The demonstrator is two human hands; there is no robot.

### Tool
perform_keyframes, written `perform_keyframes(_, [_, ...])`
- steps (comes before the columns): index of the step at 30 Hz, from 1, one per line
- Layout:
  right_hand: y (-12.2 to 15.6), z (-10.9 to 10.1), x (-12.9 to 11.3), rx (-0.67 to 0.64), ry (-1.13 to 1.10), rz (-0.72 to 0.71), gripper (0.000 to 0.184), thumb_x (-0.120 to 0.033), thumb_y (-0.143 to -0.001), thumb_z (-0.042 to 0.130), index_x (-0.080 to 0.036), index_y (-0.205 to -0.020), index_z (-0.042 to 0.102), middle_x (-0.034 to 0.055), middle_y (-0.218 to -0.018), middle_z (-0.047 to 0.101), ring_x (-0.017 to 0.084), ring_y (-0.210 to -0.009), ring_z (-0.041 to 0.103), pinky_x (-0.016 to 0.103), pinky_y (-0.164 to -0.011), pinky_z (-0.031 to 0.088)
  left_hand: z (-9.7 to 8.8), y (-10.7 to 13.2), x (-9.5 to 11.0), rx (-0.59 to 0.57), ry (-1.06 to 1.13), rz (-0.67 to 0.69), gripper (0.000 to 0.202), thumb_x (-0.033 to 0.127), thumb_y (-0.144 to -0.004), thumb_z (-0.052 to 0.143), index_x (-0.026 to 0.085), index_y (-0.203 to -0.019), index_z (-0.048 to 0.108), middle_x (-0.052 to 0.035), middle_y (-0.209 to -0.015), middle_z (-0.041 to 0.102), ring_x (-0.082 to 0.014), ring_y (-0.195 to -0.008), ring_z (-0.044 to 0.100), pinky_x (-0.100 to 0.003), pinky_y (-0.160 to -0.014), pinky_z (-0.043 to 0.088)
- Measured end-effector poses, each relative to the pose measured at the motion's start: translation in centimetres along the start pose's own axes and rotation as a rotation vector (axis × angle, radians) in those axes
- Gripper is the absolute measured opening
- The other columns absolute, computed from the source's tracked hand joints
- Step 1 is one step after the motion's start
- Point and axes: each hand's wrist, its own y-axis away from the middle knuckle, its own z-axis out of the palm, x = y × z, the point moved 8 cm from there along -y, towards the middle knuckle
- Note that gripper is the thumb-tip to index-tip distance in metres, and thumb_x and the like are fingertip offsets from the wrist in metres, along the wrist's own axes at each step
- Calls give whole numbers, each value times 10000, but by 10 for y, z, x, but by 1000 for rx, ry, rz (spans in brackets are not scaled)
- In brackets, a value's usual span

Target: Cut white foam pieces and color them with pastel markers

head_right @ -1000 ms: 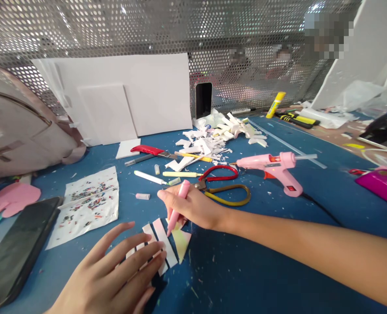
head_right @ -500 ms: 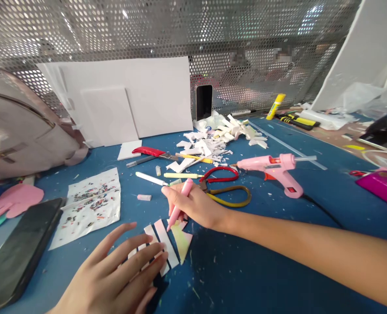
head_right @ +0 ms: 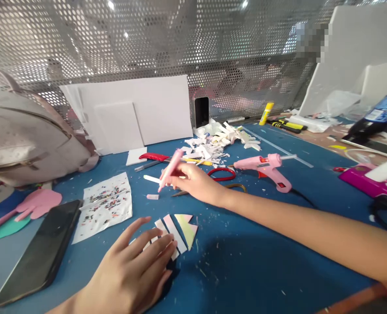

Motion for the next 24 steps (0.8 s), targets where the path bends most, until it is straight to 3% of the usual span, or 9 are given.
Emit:
perform_keyframes(2, [-12,-1,-7,-53,114,-2,323,-409,-1021,407,-169,-876,569,41,-856,647,130,-703,585,262,-618,433,0,1,1,-5,8,8,207,209,-912,574,106,-1038,703,-50,-979,740,-227,-868,685,-511,-951,551])
perform_keyframes(5, [-29,7,-14,-141,309,22,368,-415,-972,504,-184,-688,540,-2,-627,599,120,-545,492,288,-567,345,1,3,1,-32,-4,21,216,213,-919,561,111,-1048,700,-54,-995,736,-228,-871,684,-518,-939,563])
perform_keyframes(10, [-54,31,-15,-212,634,67,316,-315,-833,647,-184,-568,534,7,-526,545,133,-507,431,308,-569,271,-1,4,4,-28,-41,38,224,212,-928,550,114,-1067,696,-64,-992,735,-229,-870,690,-524,-936,566])
perform_keyframes(12, [-59,36,-14,-238,704,71,351,-364,-878,596,-181,-579,574,26,-539,568,149,-522,468,308,-574,281,-1,4,5,-30,-46,42,227,218,-930,548,114,-1070,694,-67,-992,734,-229,-868,691,-517,-933,567])
perform_keyframes(15, [-62,33,-11,-216,785,66,336,-396,-942,505,-168,-745,653,75,-678,651,186,-621,547,308,-588,295,0,4,5,-33,-43,47,231,220,-931,540,117,-1074,690,-67,-1001,735,-232,-872,690,-517,-934,566])
perform_keyframes(20, [-61,27,5,-192,853,74,138,-251,-813,619,-157,-899,671,115,-854,697,234,-756,601,305,-603,296,2,6,3,-49,-38,41,231,247,-942,543,134,-1080,689,-63,-1031,735,-237,-892,693,-531,-936,565])
perform_keyframes(24, [-60,22,16,-148,799,85,107,-243,-727,663,-169,-804,648,81,-740,659,227,-711,582,306,-604,278,-1,5,4,-43,-33,45,233,234,-935,545,129,-1081,692,-58,-1030,738,-236,-885,692,-523,-938,566])
